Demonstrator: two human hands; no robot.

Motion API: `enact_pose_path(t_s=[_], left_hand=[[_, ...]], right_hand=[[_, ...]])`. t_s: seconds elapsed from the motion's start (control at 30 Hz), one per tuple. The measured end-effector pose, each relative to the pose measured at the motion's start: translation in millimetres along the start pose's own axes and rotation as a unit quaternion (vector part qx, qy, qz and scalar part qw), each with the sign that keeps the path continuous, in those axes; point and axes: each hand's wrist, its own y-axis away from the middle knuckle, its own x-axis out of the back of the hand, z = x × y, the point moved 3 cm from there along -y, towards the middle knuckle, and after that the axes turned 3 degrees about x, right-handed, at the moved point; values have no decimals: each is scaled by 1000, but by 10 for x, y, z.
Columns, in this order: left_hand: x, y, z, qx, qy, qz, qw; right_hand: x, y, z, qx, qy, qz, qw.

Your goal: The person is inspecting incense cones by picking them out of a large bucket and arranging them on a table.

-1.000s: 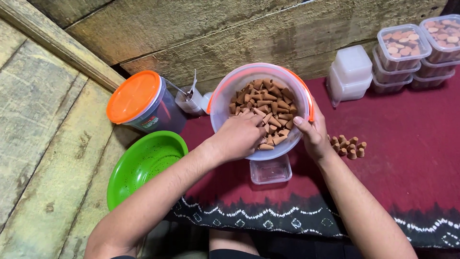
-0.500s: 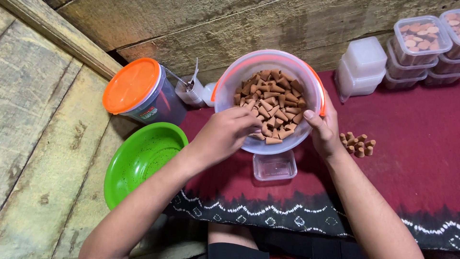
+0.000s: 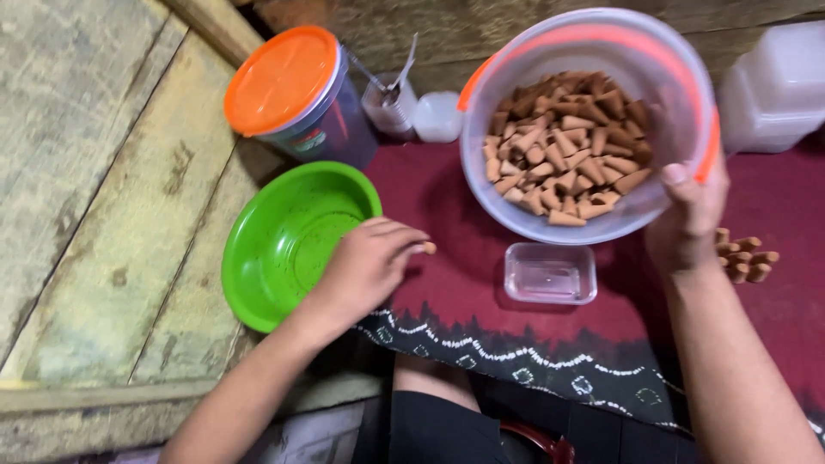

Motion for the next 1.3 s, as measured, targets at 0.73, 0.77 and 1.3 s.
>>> enact_pose_path(t_s=[0.73, 0.77, 1.3], left_hand=[[166, -540, 909, -182, 29, -17, 983], [90, -630, 933, -203, -6, -33, 979], [-625, -1363, 750, -188, -151, -214, 947]], right_hand=[[-29, 18, -75, -21, -5, 22, 1000], [-65, -12, -115, -15, 7, 13, 1000], [-40, 49, 93, 4, 11, 48, 999]])
